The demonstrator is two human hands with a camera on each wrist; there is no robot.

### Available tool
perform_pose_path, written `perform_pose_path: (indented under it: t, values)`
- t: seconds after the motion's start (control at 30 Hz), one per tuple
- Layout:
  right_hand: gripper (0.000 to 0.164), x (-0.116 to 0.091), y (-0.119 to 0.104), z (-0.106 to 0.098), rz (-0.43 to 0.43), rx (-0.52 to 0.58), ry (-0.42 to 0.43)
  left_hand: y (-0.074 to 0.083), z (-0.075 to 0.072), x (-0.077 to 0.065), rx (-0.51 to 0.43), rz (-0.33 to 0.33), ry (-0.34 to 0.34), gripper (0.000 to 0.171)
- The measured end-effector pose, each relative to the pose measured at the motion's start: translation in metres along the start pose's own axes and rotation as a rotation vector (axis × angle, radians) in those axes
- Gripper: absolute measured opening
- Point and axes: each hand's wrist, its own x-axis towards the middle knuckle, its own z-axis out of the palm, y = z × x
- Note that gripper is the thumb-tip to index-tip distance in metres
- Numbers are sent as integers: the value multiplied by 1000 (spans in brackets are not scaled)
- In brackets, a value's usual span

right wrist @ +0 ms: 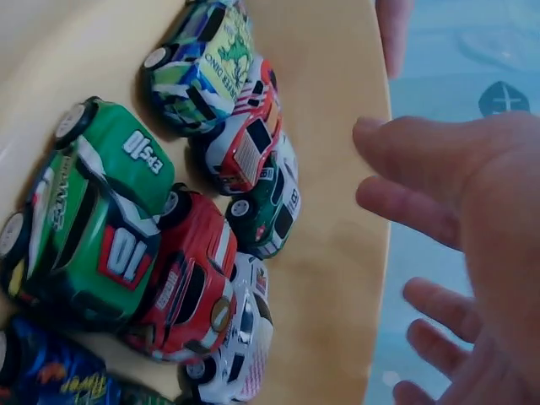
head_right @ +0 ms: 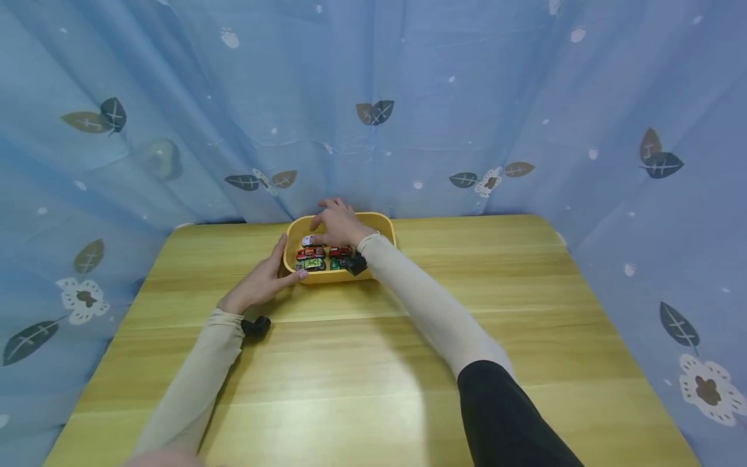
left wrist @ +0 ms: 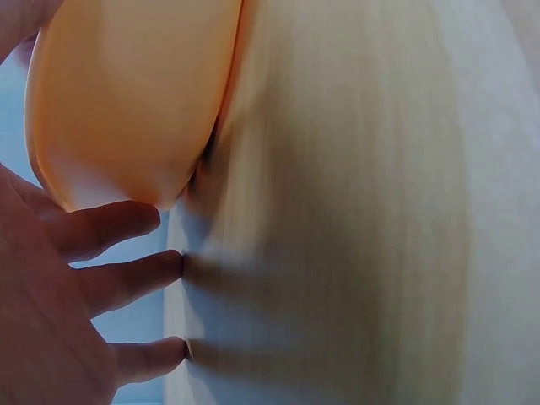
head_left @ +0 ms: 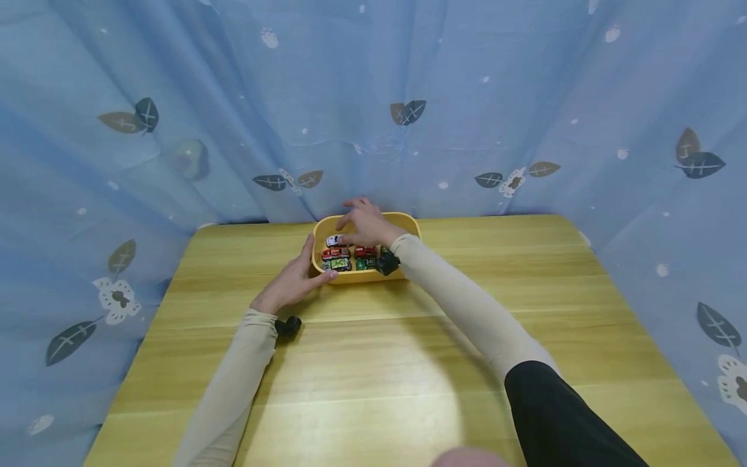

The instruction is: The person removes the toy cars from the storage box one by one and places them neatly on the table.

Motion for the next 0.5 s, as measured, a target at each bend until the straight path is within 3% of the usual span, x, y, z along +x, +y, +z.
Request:
perform_pose_path:
  t: [0.5]
  values:
    - [34, 18, 20, 8, 44, -22, -87, -1, 2, 2, -10, 10, 10, 119]
